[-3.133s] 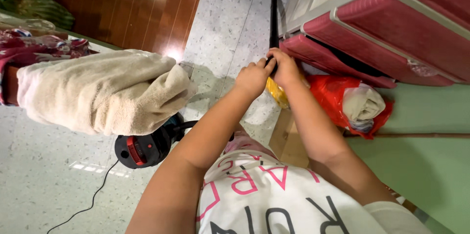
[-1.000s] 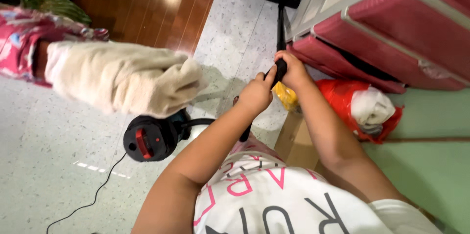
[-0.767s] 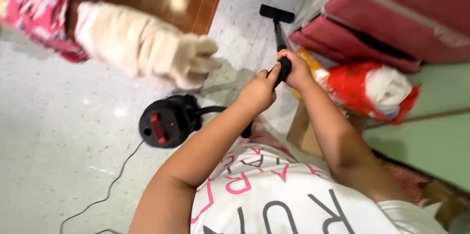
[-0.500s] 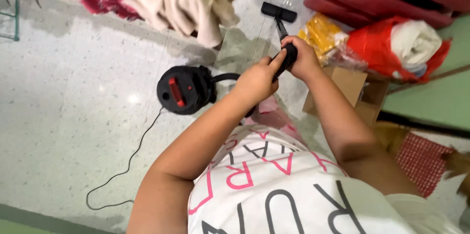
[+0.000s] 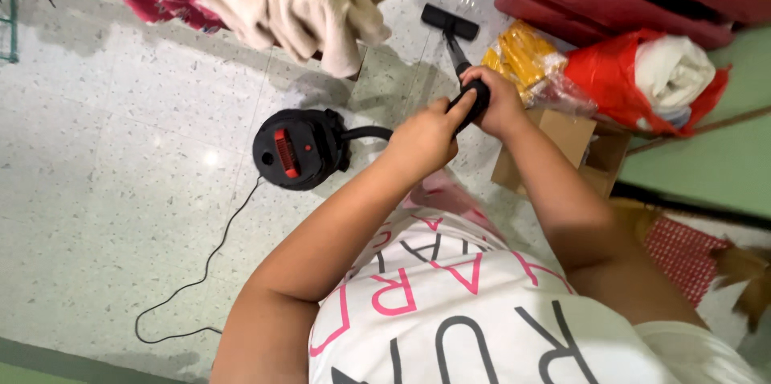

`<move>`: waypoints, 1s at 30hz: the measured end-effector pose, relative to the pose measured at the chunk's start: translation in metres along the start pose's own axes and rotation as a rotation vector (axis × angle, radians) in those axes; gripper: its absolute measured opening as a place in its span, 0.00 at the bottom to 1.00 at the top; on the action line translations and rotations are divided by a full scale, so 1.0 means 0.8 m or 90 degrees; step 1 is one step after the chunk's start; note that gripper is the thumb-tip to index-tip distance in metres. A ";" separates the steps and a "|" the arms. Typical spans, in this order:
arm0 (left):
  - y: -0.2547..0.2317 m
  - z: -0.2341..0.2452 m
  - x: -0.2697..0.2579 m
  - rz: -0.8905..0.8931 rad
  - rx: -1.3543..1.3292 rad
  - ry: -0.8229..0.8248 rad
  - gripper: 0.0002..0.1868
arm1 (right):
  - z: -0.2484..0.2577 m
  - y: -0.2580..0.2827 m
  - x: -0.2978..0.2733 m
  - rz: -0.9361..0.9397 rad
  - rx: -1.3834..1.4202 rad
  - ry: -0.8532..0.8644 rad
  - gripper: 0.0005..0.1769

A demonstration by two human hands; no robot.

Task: The person vacuums the floor using a vacuum cleaner nozzle, moving it across tiled and wooden surfaces near furniture and storage bins.

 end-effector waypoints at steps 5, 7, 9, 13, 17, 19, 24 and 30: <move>0.015 -0.027 0.090 0.046 -0.005 0.069 0.38 | 0.031 -0.065 0.048 -0.024 -0.037 0.012 0.21; 0.020 -0.037 0.129 0.062 -0.009 0.073 0.38 | 0.047 -0.093 0.075 -0.018 -0.038 0.011 0.21; 0.027 -0.046 0.168 0.083 -0.022 0.069 0.39 | 0.062 -0.123 0.106 0.009 -0.046 0.009 0.20; 0.045 -0.062 0.223 0.134 -0.049 0.031 0.46 | 0.082 -0.181 0.173 0.016 -0.032 0.008 0.18; 0.070 -0.085 0.240 0.209 -0.065 -0.001 0.52 | 0.079 -0.226 0.225 0.036 -0.034 0.003 0.21; 0.082 -0.096 0.236 0.249 -0.070 0.005 0.53 | 0.070 -0.244 0.233 0.022 -0.029 -0.001 0.22; 0.087 -0.101 0.201 0.268 -0.086 0.037 0.53 | 0.052 -0.259 0.201 0.002 -0.063 0.004 0.24; 0.058 -0.063 0.100 0.176 -0.048 0.031 0.50 | 0.034 -0.184 0.116 -0.047 -0.022 0.018 0.24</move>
Point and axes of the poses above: each hand's wrist, its own x-axis towards the middle knuckle, its own z-axis out of the back of the hand, y = z × x, the point moved 2 cm from there along x, towards the middle knuckle, and after that the axes turned 6 degrees about x, right-handed, at the moved point
